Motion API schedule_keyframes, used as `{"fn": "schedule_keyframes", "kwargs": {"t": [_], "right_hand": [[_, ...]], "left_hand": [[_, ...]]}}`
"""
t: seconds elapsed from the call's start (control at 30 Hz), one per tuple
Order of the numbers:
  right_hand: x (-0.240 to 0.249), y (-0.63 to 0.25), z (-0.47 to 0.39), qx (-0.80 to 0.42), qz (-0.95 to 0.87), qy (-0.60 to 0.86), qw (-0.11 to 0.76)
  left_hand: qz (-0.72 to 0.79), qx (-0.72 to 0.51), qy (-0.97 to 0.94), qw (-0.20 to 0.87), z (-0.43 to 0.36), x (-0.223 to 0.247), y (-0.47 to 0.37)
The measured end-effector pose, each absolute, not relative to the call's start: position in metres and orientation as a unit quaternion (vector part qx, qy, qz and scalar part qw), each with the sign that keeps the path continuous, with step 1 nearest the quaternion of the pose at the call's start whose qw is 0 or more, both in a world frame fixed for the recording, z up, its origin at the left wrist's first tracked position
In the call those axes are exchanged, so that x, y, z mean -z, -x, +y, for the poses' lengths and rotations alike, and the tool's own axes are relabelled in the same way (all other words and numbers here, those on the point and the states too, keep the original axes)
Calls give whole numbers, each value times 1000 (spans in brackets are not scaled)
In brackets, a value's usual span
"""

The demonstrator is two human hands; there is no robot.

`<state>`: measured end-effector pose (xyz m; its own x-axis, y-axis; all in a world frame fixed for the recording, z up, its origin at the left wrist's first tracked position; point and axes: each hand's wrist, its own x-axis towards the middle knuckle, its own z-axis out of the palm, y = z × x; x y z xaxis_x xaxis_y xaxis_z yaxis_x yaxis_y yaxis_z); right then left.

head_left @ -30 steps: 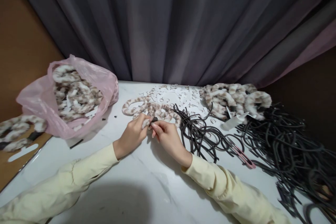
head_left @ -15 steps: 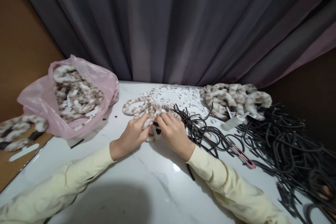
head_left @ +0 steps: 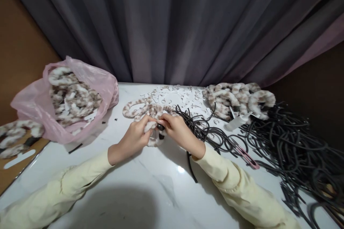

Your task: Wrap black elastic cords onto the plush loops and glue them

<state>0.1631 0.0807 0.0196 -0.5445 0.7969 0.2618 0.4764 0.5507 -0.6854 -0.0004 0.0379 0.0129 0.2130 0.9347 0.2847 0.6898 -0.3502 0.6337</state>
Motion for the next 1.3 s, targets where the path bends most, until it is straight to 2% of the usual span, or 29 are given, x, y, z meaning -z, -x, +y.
{"fn": "schedule_keyframes", "kwargs": {"t": [0.2, 0.3, 0.47, 0.63, 0.8, 0.97, 1.2, 1.3], "right_hand": [[-18, -162, 82, -488, -737, 385, 263], [-16, -162, 84, -521, -717, 378, 268], [-14, -162, 83, -391, -788, 385, 279], [-13, -165, 81, -236, -854, 328, 326], [-12, -167, 78, -155, -879, 318, 319], [-21, -171, 82, -143, -884, 337, 289], [-37, -177, 90, -257, -868, 313, 286], [-37, -177, 86, -208, -879, 312, 296]], "left_hand": [[544, -329, -748, 189, 38, -15, -1], [560, -324, -739, 190, 39, -16, 0], [578, -332, -718, 201, 41, -18, 1], [575, -342, -701, 247, 43, -22, 1], [569, -313, -718, 251, 45, -24, 4], [547, -317, -732, 255, 44, -28, 6], [521, -339, -754, 213, 41, -29, 9], [521, -323, -764, 201, 41, -30, 11]]}}
